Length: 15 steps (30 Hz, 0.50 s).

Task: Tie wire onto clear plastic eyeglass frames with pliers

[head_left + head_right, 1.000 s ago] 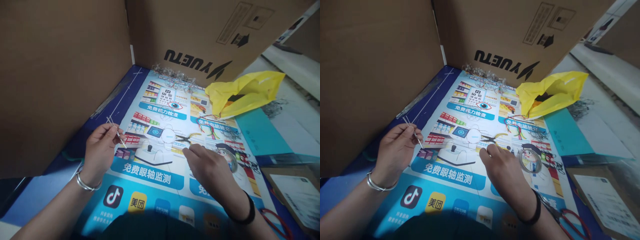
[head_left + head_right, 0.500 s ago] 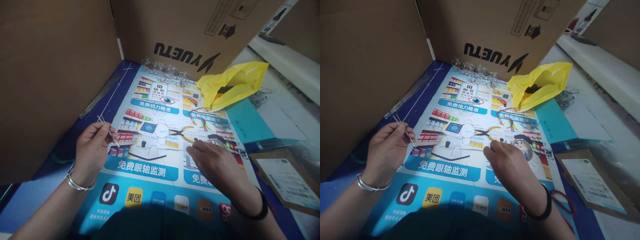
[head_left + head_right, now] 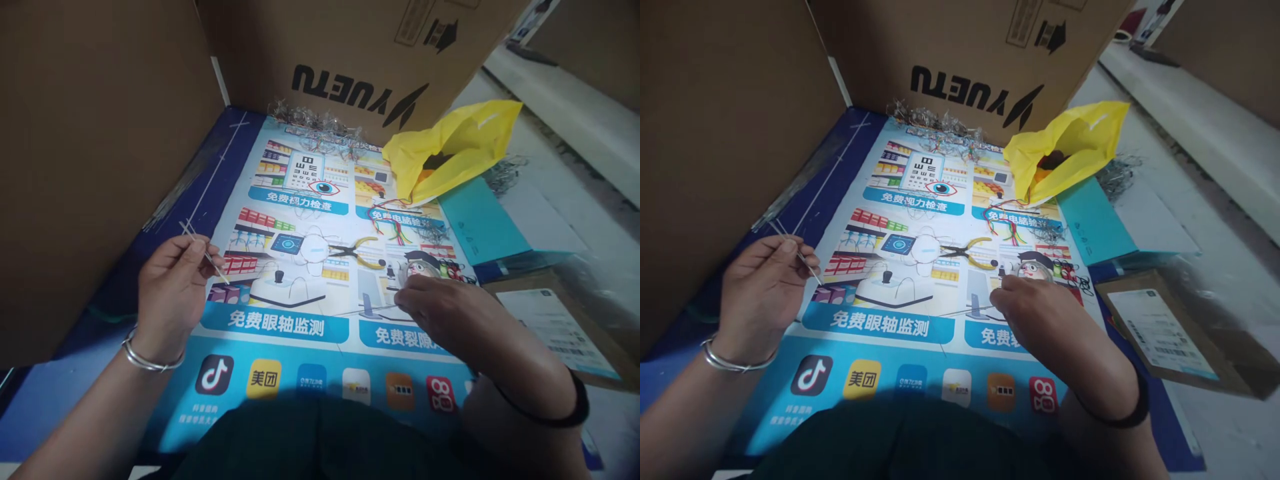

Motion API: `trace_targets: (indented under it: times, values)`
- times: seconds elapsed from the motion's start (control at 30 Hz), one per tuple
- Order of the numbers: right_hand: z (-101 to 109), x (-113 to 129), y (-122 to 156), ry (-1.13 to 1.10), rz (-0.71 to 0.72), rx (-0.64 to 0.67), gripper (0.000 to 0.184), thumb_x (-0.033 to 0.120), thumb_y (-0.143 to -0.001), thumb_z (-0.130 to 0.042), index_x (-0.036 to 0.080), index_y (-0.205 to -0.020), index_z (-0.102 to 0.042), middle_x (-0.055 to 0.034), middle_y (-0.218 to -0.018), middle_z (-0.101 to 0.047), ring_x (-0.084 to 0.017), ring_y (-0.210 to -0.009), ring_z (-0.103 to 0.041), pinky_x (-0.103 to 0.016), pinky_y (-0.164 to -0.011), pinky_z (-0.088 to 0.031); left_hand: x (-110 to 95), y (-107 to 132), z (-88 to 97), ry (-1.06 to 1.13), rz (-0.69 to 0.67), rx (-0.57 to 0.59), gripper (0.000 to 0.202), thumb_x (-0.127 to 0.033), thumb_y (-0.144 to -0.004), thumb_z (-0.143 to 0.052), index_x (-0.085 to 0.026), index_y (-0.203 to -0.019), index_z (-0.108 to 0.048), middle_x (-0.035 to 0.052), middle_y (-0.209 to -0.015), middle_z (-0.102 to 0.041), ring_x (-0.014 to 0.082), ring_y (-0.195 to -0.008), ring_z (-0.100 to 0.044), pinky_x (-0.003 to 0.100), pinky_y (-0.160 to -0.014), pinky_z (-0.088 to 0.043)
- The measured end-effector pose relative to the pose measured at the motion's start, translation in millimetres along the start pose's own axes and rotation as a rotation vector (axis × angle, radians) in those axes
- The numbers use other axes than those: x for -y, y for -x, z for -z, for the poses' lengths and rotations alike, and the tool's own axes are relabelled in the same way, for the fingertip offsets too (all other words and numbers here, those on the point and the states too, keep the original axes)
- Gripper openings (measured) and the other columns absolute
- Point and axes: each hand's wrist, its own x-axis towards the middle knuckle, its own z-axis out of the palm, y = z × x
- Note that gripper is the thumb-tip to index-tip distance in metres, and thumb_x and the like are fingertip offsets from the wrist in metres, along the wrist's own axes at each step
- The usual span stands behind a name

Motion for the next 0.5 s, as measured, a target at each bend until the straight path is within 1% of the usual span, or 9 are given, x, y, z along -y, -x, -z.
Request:
trace_targets:
  times: [0.13,0.23,0.3,0.37,0.43,0.5]
  values:
    - [-5,-1,-3,-0.003,0.017,0.06,0.021,0.005,-0.079,-0.04,0.019,-0.069,-0.051,-0.0006,-0.07,-0.052,-0.011,-0.061,-0.046,-0.024,-0.053,-0.025,3,-3,1.0,0.001,0.006,0.002,0.006,-0.017,-0.074,-0.066,-0.017,-0.079,-0.065,0.0002,-0.071,-0.06,0.0107,-0.061,-0.057,0.021,-0.056,-0.047]
    - [-13,-2,-6,-0.006,0.041,0.06,0.021,0.004,-0.078,-0.041,0.019,-0.07,-0.052,-0.0001,-0.07,-0.054,-0.012,-0.061,-0.047,-0.025,-0.053,-0.025,4,-3,0.3,-0.013,0.036,-0.002,0.01,-0.019,-0.072,-0.067,-0.017,-0.081,-0.063,-0.0002,-0.069,-0.06,0.0106,-0.06,-0.057,0.02,-0.054,-0.046]
    - [-21,-5,-7,0.007,0.041,0.03,0.02,0.004,-0.077,-0.042,0.02,-0.071,-0.052,0.0007,-0.07,-0.055,-0.012,-0.06,-0.048,-0.025,-0.053,-0.025,4,-2,-0.1,-0.014,0.096,0.0,0.012,-0.021,-0.071,-0.068,-0.017,-0.081,-0.062,-0.0003,-0.071,-0.061,0.0098,-0.058,-0.056,0.02,-0.054,-0.045]
    - [-30,-8,-8,0.032,0.043,-0.018,0.019,0.004,-0.076,-0.044,0.021,-0.072,-0.053,0.0015,-0.07,-0.056,-0.012,-0.058,-0.049,-0.025,-0.052,-0.026,5,-2,-0.1,-0.023,0.142,0.043,0.013,-0.024,-0.073,-0.067,-0.016,-0.08,-0.061,-0.0004,-0.07,-0.061,0.0097,-0.058,-0.056,0.02,-0.055,-0.045]
    - [-37,-11,-8,0.037,0.076,-0.067,0.018,0.005,-0.076,-0.046,0.021,-0.072,-0.053,0.0016,-0.07,-0.057,-0.012,-0.058,-0.052,-0.025,-0.053,-0.029,5,-1,0.2,-0.038,0.163,0.066,0.013,-0.026,-0.075,-0.066,-0.016,-0.082,-0.061,-0.0006,-0.071,-0.061,0.0095,-0.06,-0.056,0.02,-0.056,-0.045]
    - [-41,-13,-8,0.029,0.067,-0.137,0.019,0.005,-0.076,-0.046,0.022,-0.07,-0.054,0.0021,-0.068,-0.059,-0.011,-0.057,-0.053,-0.025,-0.054,-0.033,5,-1,0.4,-0.057,0.163,0.085,0.013,-0.027,-0.076,-0.066,-0.017,-0.08,-0.06,-0.0013,-0.07,-0.06,0.0092,-0.059,-0.056,0.02,-0.056,-0.044]
